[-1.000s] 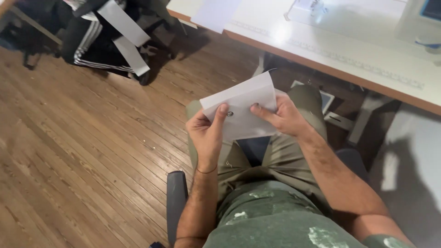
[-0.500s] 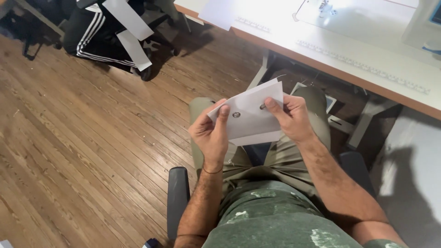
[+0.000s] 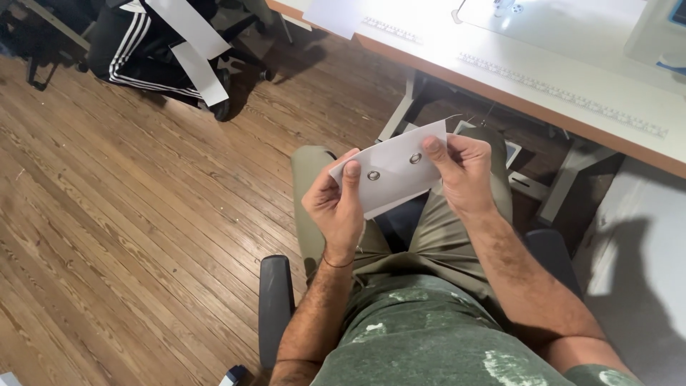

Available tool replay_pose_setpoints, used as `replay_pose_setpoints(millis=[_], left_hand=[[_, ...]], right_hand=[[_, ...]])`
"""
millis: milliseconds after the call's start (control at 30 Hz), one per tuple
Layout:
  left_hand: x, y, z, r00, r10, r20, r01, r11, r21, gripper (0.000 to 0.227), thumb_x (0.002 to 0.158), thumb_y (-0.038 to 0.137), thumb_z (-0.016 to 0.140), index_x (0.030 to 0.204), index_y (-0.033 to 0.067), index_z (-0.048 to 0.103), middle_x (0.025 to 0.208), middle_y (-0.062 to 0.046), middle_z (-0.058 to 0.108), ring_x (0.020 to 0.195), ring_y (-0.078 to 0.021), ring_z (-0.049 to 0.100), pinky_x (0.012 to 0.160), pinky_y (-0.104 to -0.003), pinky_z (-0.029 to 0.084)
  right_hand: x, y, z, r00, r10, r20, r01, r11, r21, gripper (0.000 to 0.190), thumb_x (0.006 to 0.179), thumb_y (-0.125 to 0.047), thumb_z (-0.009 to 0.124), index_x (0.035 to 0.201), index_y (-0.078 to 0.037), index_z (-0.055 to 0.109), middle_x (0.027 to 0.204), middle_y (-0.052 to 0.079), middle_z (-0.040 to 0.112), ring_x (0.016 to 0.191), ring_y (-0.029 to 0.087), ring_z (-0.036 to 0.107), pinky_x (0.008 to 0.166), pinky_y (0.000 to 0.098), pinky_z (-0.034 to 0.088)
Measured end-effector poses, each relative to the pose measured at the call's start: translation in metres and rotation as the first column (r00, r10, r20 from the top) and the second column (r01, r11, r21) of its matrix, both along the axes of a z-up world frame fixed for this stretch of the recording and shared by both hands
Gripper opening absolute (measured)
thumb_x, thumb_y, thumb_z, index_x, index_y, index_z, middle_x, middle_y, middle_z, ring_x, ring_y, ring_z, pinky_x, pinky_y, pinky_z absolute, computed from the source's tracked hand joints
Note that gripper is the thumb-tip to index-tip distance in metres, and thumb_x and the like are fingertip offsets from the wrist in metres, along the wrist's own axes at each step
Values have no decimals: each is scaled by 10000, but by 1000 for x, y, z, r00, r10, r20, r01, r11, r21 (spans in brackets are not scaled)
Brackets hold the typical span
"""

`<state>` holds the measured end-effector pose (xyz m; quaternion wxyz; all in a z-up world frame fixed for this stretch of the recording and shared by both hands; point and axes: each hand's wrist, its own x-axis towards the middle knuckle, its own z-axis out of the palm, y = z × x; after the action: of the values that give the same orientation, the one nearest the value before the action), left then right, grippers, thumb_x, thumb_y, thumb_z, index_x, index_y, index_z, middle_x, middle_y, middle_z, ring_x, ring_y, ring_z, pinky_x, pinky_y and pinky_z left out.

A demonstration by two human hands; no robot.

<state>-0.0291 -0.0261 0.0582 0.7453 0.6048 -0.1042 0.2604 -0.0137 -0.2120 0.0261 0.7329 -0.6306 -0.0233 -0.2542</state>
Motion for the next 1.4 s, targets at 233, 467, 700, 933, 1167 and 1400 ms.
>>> replay_pose_setpoints(millis=[233,467,700,933,1167,1400], left_hand=[[5,-7,-1,960,-268,-79,274,959,69,193,1066,147,643,1079,19,786,821,-88,762,804,-96,635,717,-343,582],[21,-11,-3,994,-92,-60,106,944,313,205,1098,172,606,1120,20,742,823,-140,735,843,-109,595,699,-372,567],[50,9,59,923,-365,-125,333,590,735,182,1051,273,624,1055,127,732,936,-58,782,839,-266,741,706,-374,574],[62,-5,92,787,-546,-288,419,130,898,292,1042,399,569,1043,150,721,907,-43,799,791,-303,725,639,-434,507],[73,25,91,758,-330,-562,639,203,742,277,871,444,831,796,190,752,715,82,714,619,-59,616,538,-250,444],[95,25,90,784,-318,-534,604,187,775,247,912,412,780,873,171,809,734,69,749,642,-70,623,602,-276,458]], right_hand=[[10,-2,23,972,-225,-66,234,942,239,259,968,-300,813,812,-108,739,668,12,681,628,67,673,628,220,558],[18,-10,31,971,-221,-97,241,889,390,239,916,-262,844,831,-62,744,760,80,756,724,138,765,707,259,628],[1,-108,56,902,370,-224,-355,929,104,604,851,-442,685,1288,-26,651,1032,100,764,841,147,756,740,258,634],[-14,-84,112,751,287,-595,-549,772,-321,223,878,-156,781,1058,-30,820,871,59,807,704,125,689,595,229,521],[-15,-96,101,744,19,-668,-395,819,-417,203,889,-223,820,1064,-121,828,580,0,641,377,57,277,374,219,175],[2,-89,61,728,171,-663,-408,887,-218,195,892,-145,791,1083,-103,790,731,38,689,627,128,495,579,238,394]])
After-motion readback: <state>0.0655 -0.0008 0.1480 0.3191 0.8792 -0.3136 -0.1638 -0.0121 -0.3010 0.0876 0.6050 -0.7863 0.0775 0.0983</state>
